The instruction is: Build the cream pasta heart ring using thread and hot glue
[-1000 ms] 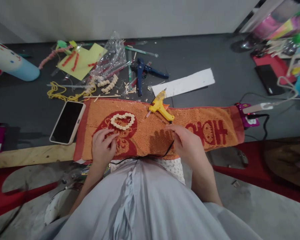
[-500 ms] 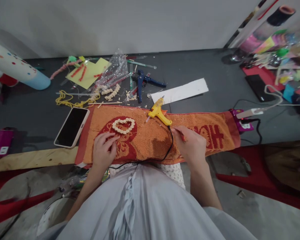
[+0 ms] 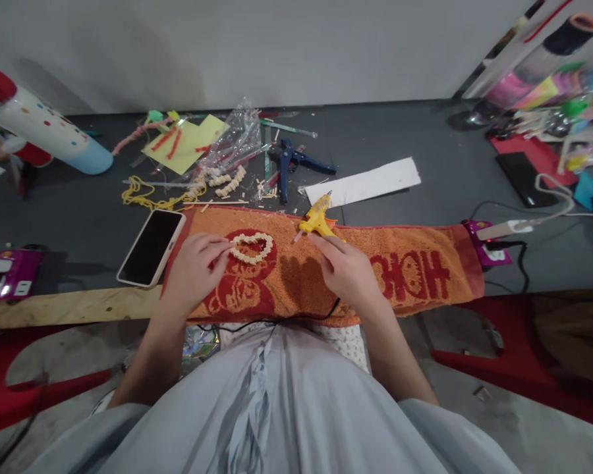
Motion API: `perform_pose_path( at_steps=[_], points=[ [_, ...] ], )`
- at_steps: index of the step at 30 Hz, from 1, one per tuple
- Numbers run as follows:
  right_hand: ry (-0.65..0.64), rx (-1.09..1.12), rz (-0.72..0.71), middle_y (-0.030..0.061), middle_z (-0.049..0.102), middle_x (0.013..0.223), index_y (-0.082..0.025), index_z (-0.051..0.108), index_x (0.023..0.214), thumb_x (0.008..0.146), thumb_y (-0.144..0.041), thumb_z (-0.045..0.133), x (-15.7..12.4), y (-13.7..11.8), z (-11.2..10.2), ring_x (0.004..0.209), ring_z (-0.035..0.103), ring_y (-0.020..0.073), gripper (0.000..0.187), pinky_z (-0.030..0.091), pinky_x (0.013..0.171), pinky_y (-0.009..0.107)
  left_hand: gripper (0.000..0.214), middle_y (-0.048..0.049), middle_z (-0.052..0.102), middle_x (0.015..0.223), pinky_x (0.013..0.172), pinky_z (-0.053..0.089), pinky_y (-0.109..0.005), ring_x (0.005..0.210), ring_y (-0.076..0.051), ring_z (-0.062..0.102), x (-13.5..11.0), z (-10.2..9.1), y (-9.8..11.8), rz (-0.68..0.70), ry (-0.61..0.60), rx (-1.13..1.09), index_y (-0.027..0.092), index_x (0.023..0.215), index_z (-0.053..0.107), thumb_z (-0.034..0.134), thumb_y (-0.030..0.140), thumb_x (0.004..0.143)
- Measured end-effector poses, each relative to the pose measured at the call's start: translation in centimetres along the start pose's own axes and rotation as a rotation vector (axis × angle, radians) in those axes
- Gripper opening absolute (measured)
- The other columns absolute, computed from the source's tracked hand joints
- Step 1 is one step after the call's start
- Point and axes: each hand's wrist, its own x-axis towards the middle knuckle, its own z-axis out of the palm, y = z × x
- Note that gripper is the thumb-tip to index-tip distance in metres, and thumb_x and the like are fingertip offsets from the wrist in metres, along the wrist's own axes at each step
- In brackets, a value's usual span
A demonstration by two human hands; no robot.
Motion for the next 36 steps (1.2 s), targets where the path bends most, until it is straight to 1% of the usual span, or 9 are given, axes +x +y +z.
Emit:
perform_pose_path(
  at_steps=[3, 7, 12, 16, 20, 25, 30, 33, 36],
  points=[
    [-0.038, -0.012, -0.102, 0.0116, 0.069, 0.124, -0.017, 0.064, 0.126, 0.093, -0.013, 0.045, 1.4, 0.0, 0.6, 0.113, 0.065, 0.0251, 0.038, 0.052, 0.1, 0.041, 0.029, -0.0105, 0.071, 0.103, 0.094, 0.05, -0.04, 0.1, -0.024, 0.061, 1.2, -0.7, -0.4, -0.008, -0.124, 0.007, 0.013, 0.105, 0.072, 0.046, 0.023, 0.096],
    [-0.093, 0.002, -0.156, 0.0131, 0.073, 0.114, -0.016, 0.066, 0.121, 0.095, -0.019, 0.047, 4.1, -1.1, 1.5, 0.102, 0.068, 0.0258, 0.032, 0.054, 0.092, 0.04, 0.032, -0.0119, 0.071, 0.102, 0.095, 0.049, -0.042, 0.102, -0.026, 0.062, 3.2, -1.4, -0.5, -0.03, -0.296, 0.058, 0.012, 0.107, 0.07, 0.043, 0.026, 0.098],
    [-0.154, -0.04, -0.172, 0.0118, 0.075, 0.107, -0.018, 0.069, 0.116, 0.095, -0.018, 0.046, 6.5, -2.6, 1.6, 0.094, 0.07, 0.0247, 0.031, 0.053, 0.083, 0.035, 0.034, -0.0135, 0.07, 0.105, 0.094, 0.048, -0.041, 0.105, -0.028, 0.062, 5.3, -1.6, -1.1, -0.083, -0.327, 0.145, 0.011, 0.106, 0.069, 0.039, 0.024, 0.098],
    [-0.124, -0.114, 0.027, 0.0087, 0.077, 0.1, -0.019, 0.073, 0.106, 0.094, -0.023, 0.048, 5.7, -1.1, 0.6, 0.086, 0.07, 0.0237, 0.028, 0.049, 0.071, 0.032, 0.034, -0.0142, 0.069, 0.1, 0.089, 0.048, -0.04, 0.098, -0.028, 0.063, 5.8, -0.5, -2.6, -0.145, -0.372, 0.216, 0.011, 0.099, 0.069, 0.037, 0.024, 0.098],
    [-0.088, -0.2, 0.301, 0.0112, 0.077, 0.099, -0.019, 0.075, 0.097, 0.093, -0.028, 0.05, 3.4, 3.1, -2.1, 0.088, 0.069, 0.025, 0.027, 0.048, 0.073, 0.032, 0.036, -0.0156, 0.067, 0.104, 0.088, 0.048, -0.04, 0.099, -0.029, 0.063, 6.1, 0.7, -4.2, -0.157, -0.365, 0.247, 0.012, 0.105, 0.068, 0.035, 0.023, 0.097],
    [-0.188, -0.431, 0.575, 0.0175, 0.075, 0.104, -0.016, 0.074, 0.106, 0.094, -0.03, 0.046, 1.4, 8.5, -5.1, 0.096, 0.067, 0.031, 0.033, 0.045, 0.076, 0.036, 0.038, -0.0186, 0.064, 0.111, 0.082, 0.049, -0.041, 0.098, -0.031, 0.064, 7.1, 1.4, -5.3, -0.169, -0.323, 0.309, 0.012, 0.114, 0.065, 0.032, 0.02, 0.095],
    [-0.297, -0.503, 0.699, 0.0221, 0.073, 0.108, -0.016, 0.068, 0.123, 0.096, -0.03, 0.042, 0.5, 11.3, -5.1, 0.097, 0.067, 0.0339, 0.04, 0.041, 0.073, 0.038, 0.038, -0.0176, 0.063, 0.108, 0.076, 0.049, -0.042, 0.094, -0.032, 0.065, 7.9, 1.7, -5.9, -0.212, -0.338, 0.346, 0.013, 0.11, 0.067, 0.033, 0.022, 0.094],
    [-0.316, -0.489, 0.717, 0.0249, 0.073, 0.106, -0.013, 0.067, 0.121, 0.096, -0.03, 0.04, 0.2, 12.2, -4.4, 0.096, 0.068, 0.0362, 0.04, 0.04, 0.07, 0.039, 0.038, -0.0177, 0.063, 0.109, 0.076, 0.049, -0.042, 0.098, -0.033, 0.064, 8.0, 1.9, -6.0, -0.232, -0.319, 0.331, 0.013, 0.108, 0.067, 0.033, 0.024, 0.095],
    [-0.298, -0.475, 0.741, 0.0231, 0.073, 0.103, -0.013, 0.066, 0.117, 0.095, -0.028, 0.04, 0.1, 12.7, -3.8, 0.096, 0.068, 0.0353, 0.037, 0.042, 0.071, 0.038, 0.037, -0.0171, 0.064, 0.11, 0.079, 0.049, -0.041, 0.1, -0.032, 0.064, 8.0, 2.2, -6.2, -0.235, -0.302, 0.33, 0.014, 0.107, 0.066, 0.033, 0.026, 0.095]
  ],
)
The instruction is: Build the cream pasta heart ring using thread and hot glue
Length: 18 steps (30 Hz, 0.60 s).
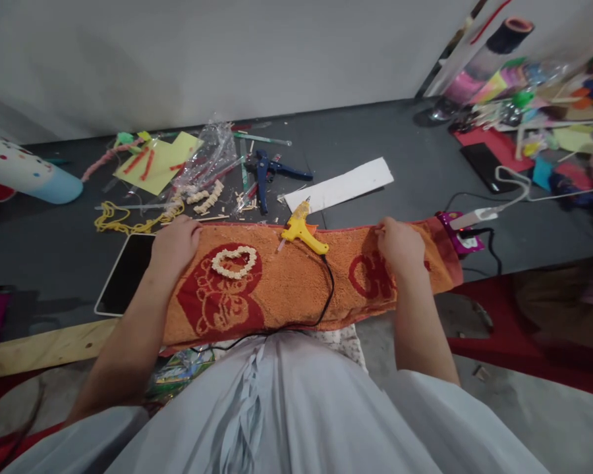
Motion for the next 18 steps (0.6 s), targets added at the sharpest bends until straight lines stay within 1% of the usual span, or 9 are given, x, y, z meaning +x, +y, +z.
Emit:
perform_pose_path(
  at_steps=[3, 7, 9, 13, 18],
  points=[
    [0.014, -0.004, 0.021, 0.0216, 0.072, 0.105, -0.013, 0.064, 0.115, 0.096, -0.025, 0.037, 0.4, -0.3, 0.5, 0.095, 0.068, 0.0345, 0.036, 0.045, 0.073, 0.039, 0.037, -0.0171, 0.064, 0.111, 0.08, 0.049, -0.039, 0.1, -0.031, 0.064, 0.1, 0.3, 0.0, -0.008, 0.009, 0.006, 0.014, 0.107, 0.065, 0.032, 0.026, 0.096],
    [0.063, 0.017, 0.045, 0.0268, 0.067, 0.111, -0.008, 0.06, 0.117, 0.097, -0.025, 0.031, 1.4, -1.0, 1.0, 0.095, 0.067, 0.0348, 0.04, 0.047, 0.076, 0.042, 0.037, -0.0191, 0.063, 0.113, 0.08, 0.048, -0.038, 0.099, -0.031, 0.064, 0.2, 0.7, 0.1, -0.041, 0.035, 0.037, 0.012, 0.108, 0.063, 0.031, 0.026, 0.096],
    [0.079, 0.033, 0.057, 0.0277, 0.066, 0.112, -0.007, 0.058, 0.119, 0.097, -0.025, 0.03, 2.1, -1.2, 1.1, 0.097, 0.067, 0.035, 0.04, 0.047, 0.078, 0.042, 0.038, -0.0198, 0.063, 0.114, 0.079, 0.048, -0.038, 0.098, -0.031, 0.064, 0.3, 0.9, 0.1, -0.055, 0.05, 0.058, 0.01, 0.109, 0.062, 0.03, 0.025, 0.096],
    [0.09, 0.052, 0.043, 0.0265, 0.065, 0.114, -0.008, 0.056, 0.121, 0.097, -0.024, 0.029, 3.7, -1.6, 1.2, 0.102, 0.064, 0.0352, 0.039, 0.045, 0.08, 0.041, 0.039, -0.0213, 0.063, 0.113, 0.077, 0.048, -0.039, 0.097, -0.032, 0.064, 0.5, 1.3, 0.0, -0.088, 0.061, 0.073, 0.009, 0.11, 0.061, 0.029, 0.023, 0.094],
    [0.106, 0.071, 0.037, 0.0261, 0.064, 0.114, -0.009, 0.054, 0.122, 0.098, -0.022, 0.026, 5.6, -2.7, 1.2, 0.101, 0.064, 0.0322, 0.038, 0.043, 0.078, 0.038, 0.04, -0.0215, 0.062, 0.115, 0.08, 0.047, -0.04, 0.099, -0.033, 0.063, 1.0, 1.6, -0.4, -0.127, 0.089, 0.069, 0.009, 0.11, 0.061, 0.028, 0.021, 0.093]
  ],
)
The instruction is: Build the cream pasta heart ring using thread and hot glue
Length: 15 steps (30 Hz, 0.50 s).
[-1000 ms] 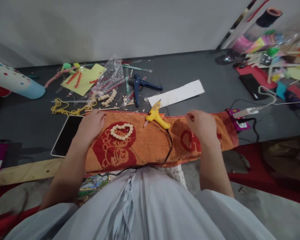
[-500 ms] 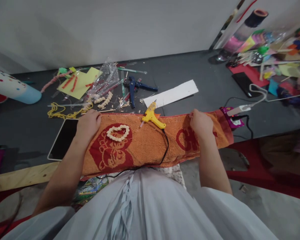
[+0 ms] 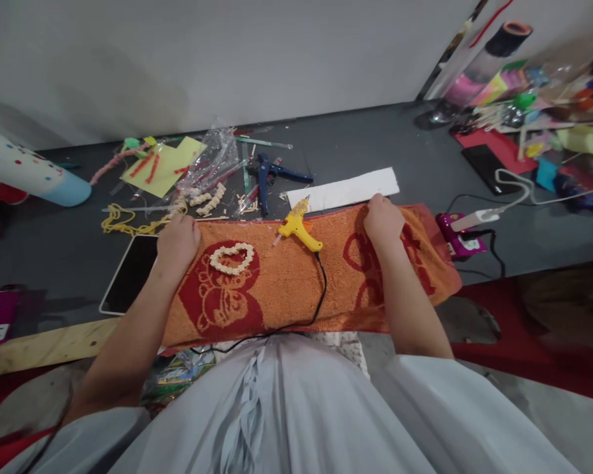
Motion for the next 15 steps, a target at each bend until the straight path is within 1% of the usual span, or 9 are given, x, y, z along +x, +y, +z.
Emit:
perform_pose_path(
  at_steps=[5, 10, 15],
  points=[
    [0.043, 0.025, -0.017, 0.0253, 0.065, 0.114, -0.009, 0.054, 0.121, 0.098, -0.022, 0.027, 1.8, -1.1, 0.3, 0.1, 0.064, 0.0325, 0.037, 0.041, 0.076, 0.037, 0.04, -0.023, 0.062, 0.116, 0.081, 0.047, -0.041, 0.1, -0.034, 0.063, 0.3, -0.3, 0.0, -0.04, -0.02, -0.025, 0.009, 0.111, 0.061, 0.027, 0.02, 0.093],
    [0.028, 0.005, -0.022, 0.025, 0.065, 0.115, -0.009, 0.054, 0.12, 0.095, -0.016, 0.032, 3.6, -1.7, 0.4, 0.1, 0.065, 0.0304, 0.034, 0.042, 0.076, 0.035, 0.039, -0.0229, 0.061, 0.118, 0.082, 0.048, -0.042, 0.101, -0.034, 0.063, 0.6, -0.6, 0.0, -0.044, -0.021, -0.027, 0.008, 0.112, 0.061, 0.028, 0.02, 0.093],
    [0.033, -0.009, -0.053, 0.0259, 0.066, 0.114, -0.006, 0.056, 0.121, 0.096, -0.019, 0.033, 4.2, -2.1, 0.2, 0.099, 0.065, 0.0309, 0.036, 0.044, 0.077, 0.036, 0.039, -0.022, 0.06, 0.121, 0.08, 0.048, -0.04, 0.098, -0.033, 0.064, 0.6, -0.4, -0.1, -0.049, 0.005, -0.002, 0.009, 0.109, 0.062, 0.029, 0.019, 0.092]
  ],
)
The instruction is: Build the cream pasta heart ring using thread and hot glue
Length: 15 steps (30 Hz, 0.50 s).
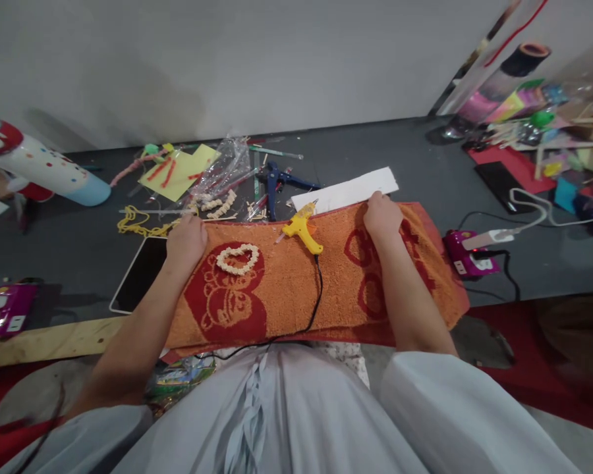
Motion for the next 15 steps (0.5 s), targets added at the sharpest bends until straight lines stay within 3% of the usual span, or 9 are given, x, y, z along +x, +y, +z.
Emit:
perform_pose_path(
  at_steps=[4, 8, 11, 15],
  points=[
    [-0.006, -0.047, -0.051, 0.0269, 0.067, 0.11, -0.005, 0.059, 0.117, 0.093, -0.016, 0.035, -0.7, 0.0, -0.9, 0.099, 0.066, 0.0328, 0.036, 0.044, 0.077, 0.037, 0.038, -0.0213, 0.062, 0.118, 0.08, 0.048, -0.039, 0.099, -0.032, 0.064, -0.3, -0.1, -0.1, 0.007, -0.008, -0.022, 0.01, 0.106, 0.063, 0.029, 0.018, 0.092],
    [-0.063, -0.166, -0.184, 0.0258, 0.069, 0.11, -0.005, 0.062, 0.116, 0.091, -0.017, 0.037, -1.7, -0.7, -3.2, 0.103, 0.065, 0.0348, 0.037, 0.044, 0.081, 0.038, 0.037, -0.02, 0.065, 0.112, 0.083, 0.048, -0.039, 0.102, -0.032, 0.064, -0.8, -0.8, -0.2, 0.032, -0.047, -0.064, 0.01, 0.105, 0.064, 0.03, 0.017, 0.092],
    [-0.154, -0.189, -0.316, 0.0219, 0.07, 0.116, -0.01, 0.061, 0.125, 0.092, -0.016, 0.036, -2.0, -2.2, -5.2, 0.108, 0.065, 0.034, 0.043, 0.046, 0.083, 0.04, 0.035, -0.0184, 0.067, 0.112, 0.085, 0.049, -0.039, 0.104, -0.031, 0.065, -1.5, -1.8, 0.0, 0.044, -0.081, -0.094, 0.012, 0.107, 0.065, 0.034, 0.013, 0.091],
    [-0.152, -0.115, -0.458, 0.0183, 0.07, 0.121, -0.012, 0.06, 0.131, 0.094, -0.019, 0.036, -2.5, -5.9, -7.7, 0.109, 0.065, 0.0314, 0.044, 0.048, 0.088, 0.04, 0.035, -0.0169, 0.067, 0.114, 0.087, 0.05, -0.036, 0.106, -0.028, 0.065, -2.8, -3.5, 0.4, 0.036, -0.098, -0.089, 0.011, 0.108, 0.066, 0.039, 0.007, 0.086]
  ],
)
